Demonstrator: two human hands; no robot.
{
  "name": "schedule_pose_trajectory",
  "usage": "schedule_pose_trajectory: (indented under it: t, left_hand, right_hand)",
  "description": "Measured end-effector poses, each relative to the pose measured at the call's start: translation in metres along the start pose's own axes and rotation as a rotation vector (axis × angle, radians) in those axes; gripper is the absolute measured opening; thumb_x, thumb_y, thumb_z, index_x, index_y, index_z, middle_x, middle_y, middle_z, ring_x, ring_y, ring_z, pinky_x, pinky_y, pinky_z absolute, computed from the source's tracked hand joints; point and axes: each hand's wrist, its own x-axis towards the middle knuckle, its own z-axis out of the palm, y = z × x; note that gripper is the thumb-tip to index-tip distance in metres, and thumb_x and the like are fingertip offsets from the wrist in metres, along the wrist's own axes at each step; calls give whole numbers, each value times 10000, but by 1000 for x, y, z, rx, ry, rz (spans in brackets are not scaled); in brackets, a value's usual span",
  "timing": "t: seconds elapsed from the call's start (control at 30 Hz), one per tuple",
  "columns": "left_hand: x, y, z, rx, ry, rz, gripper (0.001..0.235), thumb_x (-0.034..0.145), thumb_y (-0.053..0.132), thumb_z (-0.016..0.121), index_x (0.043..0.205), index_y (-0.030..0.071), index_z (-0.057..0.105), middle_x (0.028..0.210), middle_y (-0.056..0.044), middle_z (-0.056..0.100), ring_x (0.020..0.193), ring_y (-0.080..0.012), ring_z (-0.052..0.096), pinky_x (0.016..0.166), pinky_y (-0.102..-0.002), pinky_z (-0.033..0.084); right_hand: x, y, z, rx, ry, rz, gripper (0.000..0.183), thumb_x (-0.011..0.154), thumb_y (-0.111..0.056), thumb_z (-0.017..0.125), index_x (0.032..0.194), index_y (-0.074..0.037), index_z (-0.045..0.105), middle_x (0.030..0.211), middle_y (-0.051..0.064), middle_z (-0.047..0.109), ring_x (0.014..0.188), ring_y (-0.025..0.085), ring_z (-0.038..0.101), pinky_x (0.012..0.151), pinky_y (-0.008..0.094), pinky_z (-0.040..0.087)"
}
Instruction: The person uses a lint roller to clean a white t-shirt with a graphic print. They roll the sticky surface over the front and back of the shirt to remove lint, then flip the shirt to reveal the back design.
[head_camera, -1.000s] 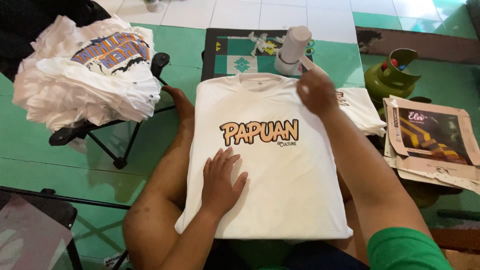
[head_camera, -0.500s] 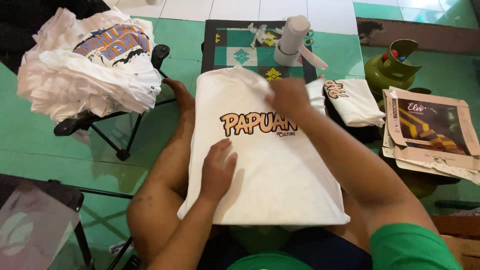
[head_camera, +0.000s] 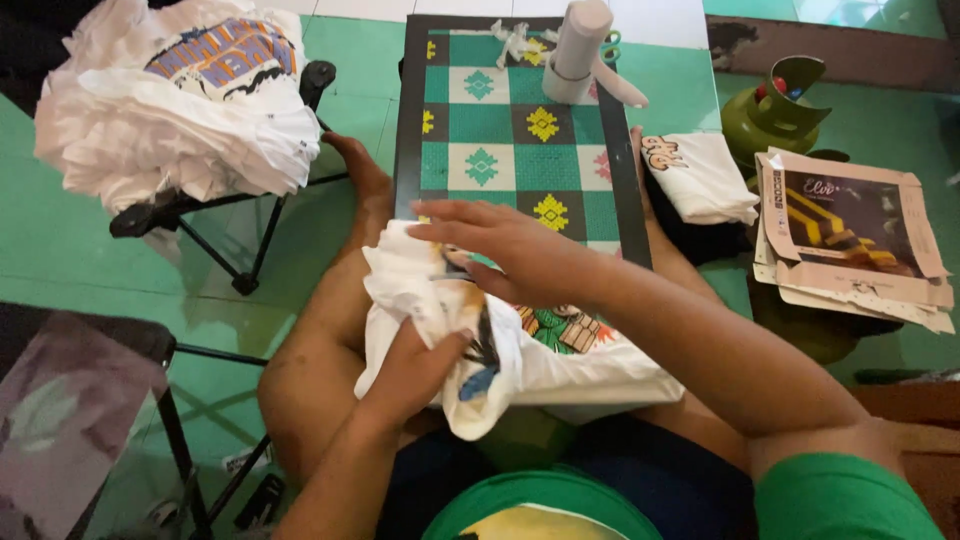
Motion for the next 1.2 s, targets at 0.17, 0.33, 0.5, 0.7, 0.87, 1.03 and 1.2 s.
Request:
schedule_pose_trajectory:
  t: [0.17, 0.33, 0.5, 0.7, 0.87, 1.03, 1.2]
  left_hand:
    - [-8, 5, -23, 74, -325, -18, 364, 860, 72, 650, 1213, 24, 728, 1127, -147, 775, 1020, -203, 682, 959, -481, 534]
    - [-37, 10, -28, 346, -722, 150, 359, 967, 288, 596, 1294, 158, 671, 1309, -48, 694, 1243, -196, 607, 1128, -396, 401]
    - [-59, 66, -32, 131, -1235, 408, 388, 1064, 399, 477, 1123, 31, 584, 1085, -94, 643, 985, -247, 617, 966, -402, 516]
    - [-53, 120, -45, 92, -964, 367, 211, 921, 42, 517, 988, -6, 712, 948, -89, 781, 839, -149, 734, 699, -292, 597]
    - [-49, 141, -27, 760, 163, 332, 389, 880, 102, 427, 1223, 104, 244, 1199, 40, 209, 1015, -122, 90, 859, -427, 43]
    - [-44, 107, -45, 805, 558, 846, 146, 883, -8, 558, 923, 49, 686, 851, -51, 685, 621, -209, 507, 583, -356, 377]
    - [-19, 101, -55, 621, 662, 799, 218, 1005, -3, 485, 1141, -34, 652, 1088, -142, 675, 936, -288, 625, 792, -394, 480]
  right_hand:
    - [-3, 23, 29, 217, -342, -73, 708, 814, 76, 468, 1482, -147, 544, 1634, 273, 339, 1455, 575, 321, 1169, 665, 321]
    - [-20, -1, 43, 313, -611, -68, 580, 830, -29, 554, 1397, -148, 524, 1698, 114, 286, 1584, 341, 264, 1204, 627, 207]
    - [-27, -63, 11, 619, -411, -345, 228, 965, -149, 534, 797, 1, 496, 884, 168, 584, 767, 383, 527, 793, 481, 438]
    - [-78, -90, -44, 515, -30, -217, 240, 927, -173, 668, 789, -85, 493, 657, 62, 543, 523, 237, 529, 503, 347, 387]
    - [-98, -91, -59, 110, -203, 418, 282, 863, -279, 718, 1124, -197, 648, 842, -46, 691, 669, 109, 568, 550, 287, 431]
    - [-116, -41, -41, -179, -253, 539, 211, 918, -295, 656, 754, -162, 668, 653, 18, 664, 583, 176, 597, 575, 357, 412]
    - [-137, 4, -33, 459, 92, 472, 359, 1021, -418, 548, 857, -107, 619, 760, -48, 500, 676, 64, 464, 606, 234, 347]
